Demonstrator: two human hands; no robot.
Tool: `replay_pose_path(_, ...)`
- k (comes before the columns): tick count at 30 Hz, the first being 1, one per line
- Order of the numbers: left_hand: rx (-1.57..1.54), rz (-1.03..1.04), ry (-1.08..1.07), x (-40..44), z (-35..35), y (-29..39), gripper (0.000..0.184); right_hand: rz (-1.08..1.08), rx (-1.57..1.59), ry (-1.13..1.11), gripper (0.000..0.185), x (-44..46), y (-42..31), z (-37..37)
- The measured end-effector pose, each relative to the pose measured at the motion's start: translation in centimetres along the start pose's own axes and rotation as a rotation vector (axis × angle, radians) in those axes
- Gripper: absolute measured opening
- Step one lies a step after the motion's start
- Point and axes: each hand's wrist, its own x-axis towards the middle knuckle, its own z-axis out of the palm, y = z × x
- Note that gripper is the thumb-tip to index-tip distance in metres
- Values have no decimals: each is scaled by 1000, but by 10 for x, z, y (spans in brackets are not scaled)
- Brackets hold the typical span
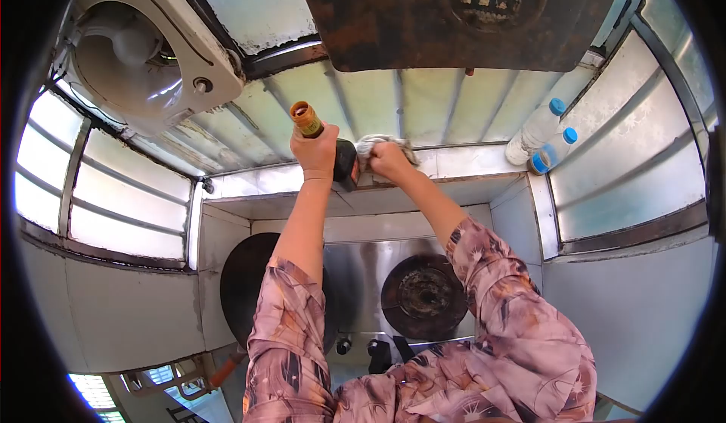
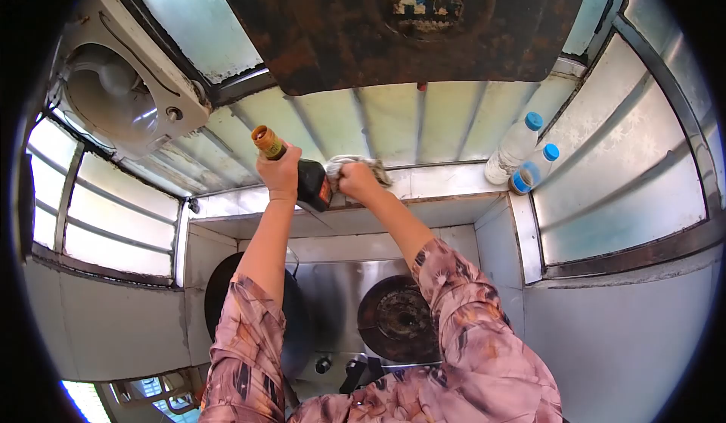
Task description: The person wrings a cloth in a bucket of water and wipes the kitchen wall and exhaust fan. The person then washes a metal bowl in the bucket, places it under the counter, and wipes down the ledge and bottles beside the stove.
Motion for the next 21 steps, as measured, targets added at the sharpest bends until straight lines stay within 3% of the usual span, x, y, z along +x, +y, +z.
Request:
replay_pose_path(2,-107,-78,-21,2,0,3,11,22,-30,-18,14,5,-2,1)
replay_pose_path(4,-31,-19,6,4,0,8,11,7,-45,-32,14,19,-16,2)
replay_pose_path(7,78,35,31,3,-1,9,10,-64,159,235,20,14,-36,-8)
replay_pose_path(11,81,-13,46,3,1,0,16,-39,282,282,21,29,-95,-40)
replay_pose_path(16,134,21,20,3,-1,-6,22,-315,164,383,14,50,-156,-50)
replay_pose_path(19,-85,33,49,2,3,1,23,-569,13,437,26,48,-178,-45)
replay_pose_path(21,-55,55,75,1,3,-6,25,-942,-119,431,40,47,-203,-44)
